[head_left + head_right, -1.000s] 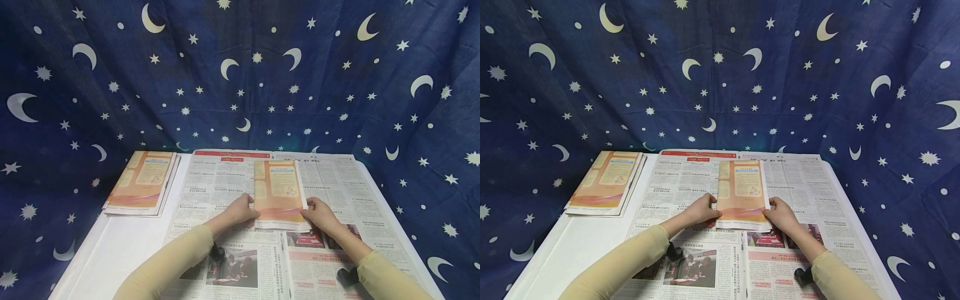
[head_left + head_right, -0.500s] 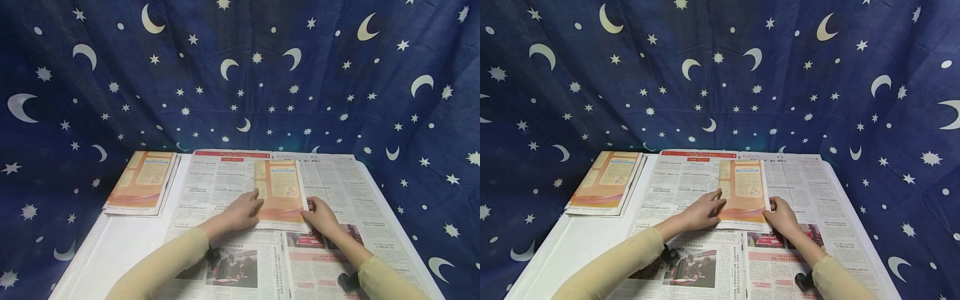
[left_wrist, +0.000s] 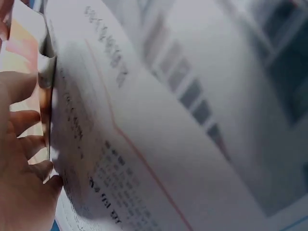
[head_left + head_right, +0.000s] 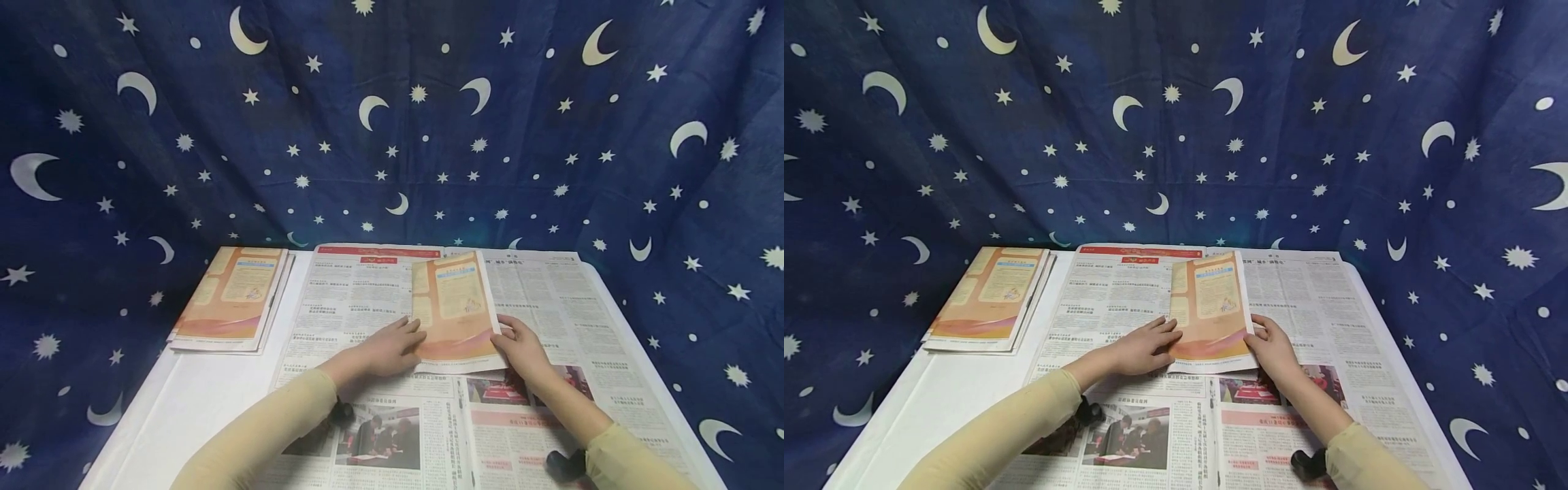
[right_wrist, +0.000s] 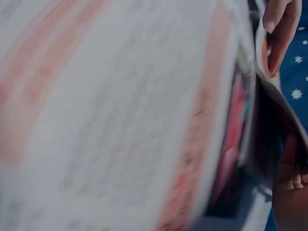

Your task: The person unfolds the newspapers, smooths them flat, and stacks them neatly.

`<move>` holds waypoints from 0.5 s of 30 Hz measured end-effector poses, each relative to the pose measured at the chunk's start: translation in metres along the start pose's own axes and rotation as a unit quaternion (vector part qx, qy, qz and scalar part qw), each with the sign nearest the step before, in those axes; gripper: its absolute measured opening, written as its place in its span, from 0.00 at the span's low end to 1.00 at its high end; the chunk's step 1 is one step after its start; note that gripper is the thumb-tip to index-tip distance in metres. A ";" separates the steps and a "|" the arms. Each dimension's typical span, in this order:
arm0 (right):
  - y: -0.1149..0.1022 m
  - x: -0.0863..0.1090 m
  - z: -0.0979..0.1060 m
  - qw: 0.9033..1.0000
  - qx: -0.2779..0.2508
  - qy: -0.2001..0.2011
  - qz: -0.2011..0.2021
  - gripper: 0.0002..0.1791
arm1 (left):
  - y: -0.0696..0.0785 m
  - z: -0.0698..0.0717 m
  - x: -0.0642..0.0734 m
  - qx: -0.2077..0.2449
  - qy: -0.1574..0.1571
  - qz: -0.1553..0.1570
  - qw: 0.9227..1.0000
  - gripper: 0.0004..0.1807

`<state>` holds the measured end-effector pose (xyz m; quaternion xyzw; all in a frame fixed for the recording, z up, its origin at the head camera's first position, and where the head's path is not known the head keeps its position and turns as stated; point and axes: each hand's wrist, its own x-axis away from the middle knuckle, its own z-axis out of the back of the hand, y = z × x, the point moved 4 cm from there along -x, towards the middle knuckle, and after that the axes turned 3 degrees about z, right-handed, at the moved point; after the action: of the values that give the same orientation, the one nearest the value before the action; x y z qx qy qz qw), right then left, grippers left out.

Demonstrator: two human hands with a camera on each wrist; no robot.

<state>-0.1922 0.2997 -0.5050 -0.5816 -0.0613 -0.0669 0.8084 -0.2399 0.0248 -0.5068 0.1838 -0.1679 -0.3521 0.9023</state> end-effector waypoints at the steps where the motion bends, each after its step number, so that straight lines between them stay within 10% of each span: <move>1: -0.004 0.001 -0.001 1.000 -0.012 0.001 0.001 0.36 | -0.001 0.002 0.000 0.033 0.002 0.002 0.999 0.33; 5: -0.024 0.003 -0.010 0.998 -0.062 -0.005 0.019 0.33 | -0.003 0.014 0.000 0.194 0.014 0.015 0.981 0.31; 7: -0.036 0.004 -0.016 0.995 -0.087 -0.018 0.038 0.31 | -0.001 0.023 0.001 0.288 0.021 0.013 0.957 0.31; 9: -0.049 0.005 -0.025 0.991 -0.111 -0.038 0.059 0.31 | 0.002 0.032 0.004 0.401 0.018 0.010 0.916 0.31; 13: -0.072 0.005 -0.046 0.982 -0.147 -0.081 0.091 0.31 | 0.008 0.050 0.010 0.594 -0.001 0.002 0.804 0.33; 15: -0.082 0.004 -0.058 0.979 -0.143 -0.103 0.107 0.31 | 0.009 0.058 0.014 0.632 -0.011 0.003 0.775 0.33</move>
<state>-0.2014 0.2187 -0.4459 -0.6982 -0.0715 0.0716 0.7087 -0.2500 0.0089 -0.4496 0.7085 -0.3633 -0.1659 0.5818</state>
